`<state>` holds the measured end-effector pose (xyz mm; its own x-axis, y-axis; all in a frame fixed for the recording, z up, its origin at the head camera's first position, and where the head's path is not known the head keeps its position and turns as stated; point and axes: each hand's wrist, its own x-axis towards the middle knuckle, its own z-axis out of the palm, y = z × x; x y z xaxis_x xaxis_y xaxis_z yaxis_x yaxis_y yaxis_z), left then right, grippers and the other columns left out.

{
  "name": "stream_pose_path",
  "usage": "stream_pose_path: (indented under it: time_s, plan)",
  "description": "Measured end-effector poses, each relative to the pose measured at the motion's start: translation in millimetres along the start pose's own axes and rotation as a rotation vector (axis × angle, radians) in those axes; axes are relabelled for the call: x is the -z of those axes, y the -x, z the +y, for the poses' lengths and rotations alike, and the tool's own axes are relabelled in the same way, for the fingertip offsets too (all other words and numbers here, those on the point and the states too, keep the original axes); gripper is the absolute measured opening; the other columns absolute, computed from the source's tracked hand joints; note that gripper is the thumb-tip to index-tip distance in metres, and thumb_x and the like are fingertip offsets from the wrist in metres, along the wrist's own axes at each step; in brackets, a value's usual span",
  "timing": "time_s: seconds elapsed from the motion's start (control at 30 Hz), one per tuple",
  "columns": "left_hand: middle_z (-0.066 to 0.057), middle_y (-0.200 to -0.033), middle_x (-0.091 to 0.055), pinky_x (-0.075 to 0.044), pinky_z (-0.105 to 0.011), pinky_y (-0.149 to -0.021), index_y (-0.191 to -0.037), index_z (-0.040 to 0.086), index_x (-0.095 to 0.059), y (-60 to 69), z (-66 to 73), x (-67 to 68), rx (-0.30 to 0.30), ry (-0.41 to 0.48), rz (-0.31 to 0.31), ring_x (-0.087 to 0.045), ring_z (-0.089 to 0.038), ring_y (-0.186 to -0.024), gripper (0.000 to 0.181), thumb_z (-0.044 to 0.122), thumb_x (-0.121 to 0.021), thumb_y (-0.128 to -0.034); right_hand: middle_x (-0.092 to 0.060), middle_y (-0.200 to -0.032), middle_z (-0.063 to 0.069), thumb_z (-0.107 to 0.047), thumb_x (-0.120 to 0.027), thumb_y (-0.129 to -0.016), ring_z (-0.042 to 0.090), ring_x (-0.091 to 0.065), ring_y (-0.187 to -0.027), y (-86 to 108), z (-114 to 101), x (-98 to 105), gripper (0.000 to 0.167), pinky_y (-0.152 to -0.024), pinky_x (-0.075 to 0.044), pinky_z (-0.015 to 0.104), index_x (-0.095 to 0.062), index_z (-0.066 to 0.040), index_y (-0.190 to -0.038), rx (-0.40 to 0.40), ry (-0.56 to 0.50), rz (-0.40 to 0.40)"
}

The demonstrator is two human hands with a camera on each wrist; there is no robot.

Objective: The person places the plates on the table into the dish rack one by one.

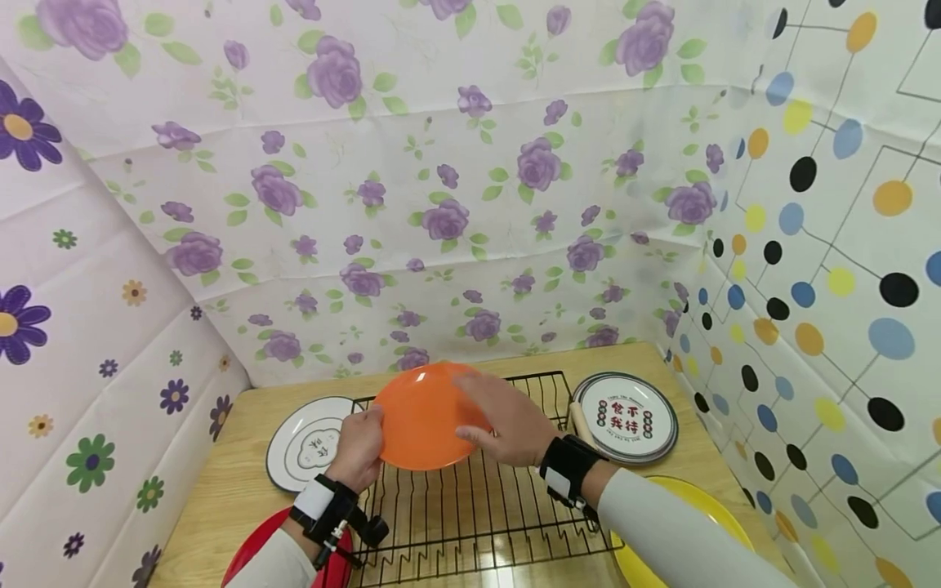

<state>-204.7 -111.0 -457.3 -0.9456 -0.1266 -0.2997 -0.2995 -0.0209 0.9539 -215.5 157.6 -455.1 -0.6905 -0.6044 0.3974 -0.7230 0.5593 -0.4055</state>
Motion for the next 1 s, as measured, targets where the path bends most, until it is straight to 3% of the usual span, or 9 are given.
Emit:
stream_pose_path:
  time_s: [0.2,0.33,0.4,0.43,0.47,0.57,0.67,0.83,1.0]
  plan:
    - [-0.002,-0.075,-0.055,-0.048,-0.025,-0.05,-0.113,-0.006,-0.061,0.9,-1.4,2.1,0.008,0.0,-0.008,-0.057,-0.012,-0.057,0.046,0.028,-0.029,-0.1153,-0.014,-0.176,0.017,-0.043,-0.047,-0.111,0.04,-0.024,-0.16,-2.3,8.3,-0.3,0.077,-0.126,-0.03,0.06,-0.005,-0.014,-0.169,-0.351,-0.357,0.062]
    - [-0.004,-0.081,-0.059,-0.052,-0.026,-0.052,-0.127,-0.01,-0.06,2.1,-2.4,3.1,0.01,0.01,-0.009,-0.062,-0.013,-0.062,0.049,0.026,-0.029,-0.115,-0.003,-0.177,0.019,-0.048,-0.036,-0.113,0.042,-0.015,-0.162,-4.2,9.3,-5.2,0.078,-0.127,-0.028,0.059,0.005,-0.012,-0.168,-0.514,-0.621,0.06]
    - [-0.004,-0.081,-0.06,-0.053,-0.026,-0.053,-0.13,-0.01,-0.06,3.6,-3.8,3.4,0.003,0.012,-0.014,-0.063,-0.013,-0.063,0.049,0.026,-0.03,-0.1149,-0.002,-0.176,0.022,-0.05,-0.035,-0.113,0.043,-0.012,-0.162,-4.9,5.8,-8.7,0.08,-0.128,-0.025,0.06,0.005,-0.008,-0.168,-0.599,-0.737,0.071]
    - [-0.004,-0.081,-0.06,-0.054,-0.026,-0.054,-0.131,-0.01,-0.059,4.7,-4.4,3.4,0.0,0.013,-0.02,-0.063,-0.013,-0.064,0.049,0.027,-0.03,-0.115,-0.008,-0.175,0.022,-0.049,-0.034,-0.113,0.043,-0.017,-0.161,-5.0,4.1,-11.4,0.078,-0.128,-0.026,0.06,0.0,-0.006,-0.168,-0.637,-0.799,0.083]
    - [-0.003,-0.08,-0.059,-0.053,-0.026,-0.054,-0.131,-0.01,-0.059,6.1,-4.7,3.3,-0.008,0.012,-0.025,-0.062,-0.013,-0.063,0.049,0.027,-0.031,-0.1151,-0.023,-0.171,0.024,-0.05,-0.034,-0.113,0.043,-0.032,-0.156,-5.0,2.8,-13.9,0.077,-0.125,-0.034,0.056,-0.006,-0.004,-0.168,-0.67,-0.862,0.09]
    - [-0.001,-0.075,-0.056,-0.052,-0.026,-0.054,-0.124,-0.009,-0.061,9.2,-5.1,2.1,-0.021,0.004,-0.035,-0.06,-0.013,-0.062,0.049,0.029,-0.032,-0.1151,-0.063,-0.137,0.013,-0.054,-0.036,-0.111,0.027,-0.067,-0.122,-5.1,-0.5,-19.2,0.073,-0.106,-0.055,0.041,-0.032,0.0,-0.16,-0.719,-1.069,0.111]
    - [0.0,-0.072,-0.055,-0.05,-0.027,-0.053,-0.114,-0.007,-0.063,10.5,-3.4,0.8,-0.029,0.002,-0.034,-0.059,-0.013,-0.06,0.048,0.03,-0.032,-0.1153,-0.072,-0.101,-0.003,-0.053,-0.038,-0.111,0.01,-0.072,-0.085,-5.1,-1.0,-21.2,0.068,-0.078,-0.061,0.026,-0.047,0.001,-0.151,-0.72,-1.261,0.107]
    - [0.0,-0.073,-0.057,-0.052,-0.027,-0.054,-0.109,-0.004,-0.064,11.4,-3.2,0.1,-0.029,0.003,-0.04,-0.061,-0.013,-0.06,0.049,0.031,-0.031,-0.1155,-0.074,-0.108,-0.002,-0.032,-0.042,-0.114,0.011,-0.077,-0.094,-2.7,-6.9,-21.6,0.055,-0.081,-0.064,0.029,-0.039,0.003,-0.156,-0.78,-1.426,0.131]
    - [0.0,-0.073,-0.059,-0.052,-0.026,-0.053,-0.11,-0.005,-0.063,13.3,-6.2,-0.4,-0.028,0.005,-0.039,-0.061,-0.012,-0.06,0.049,0.032,-0.032,-0.1152,-0.073,-0.113,0.007,-0.007,-0.046,-0.109,0.016,-0.078,-0.098,-2.9,-11.6,-21.2,0.05,-0.085,-0.064,0.033,-0.035,0.011,-0.154,-0.834,-1.378,0.198]
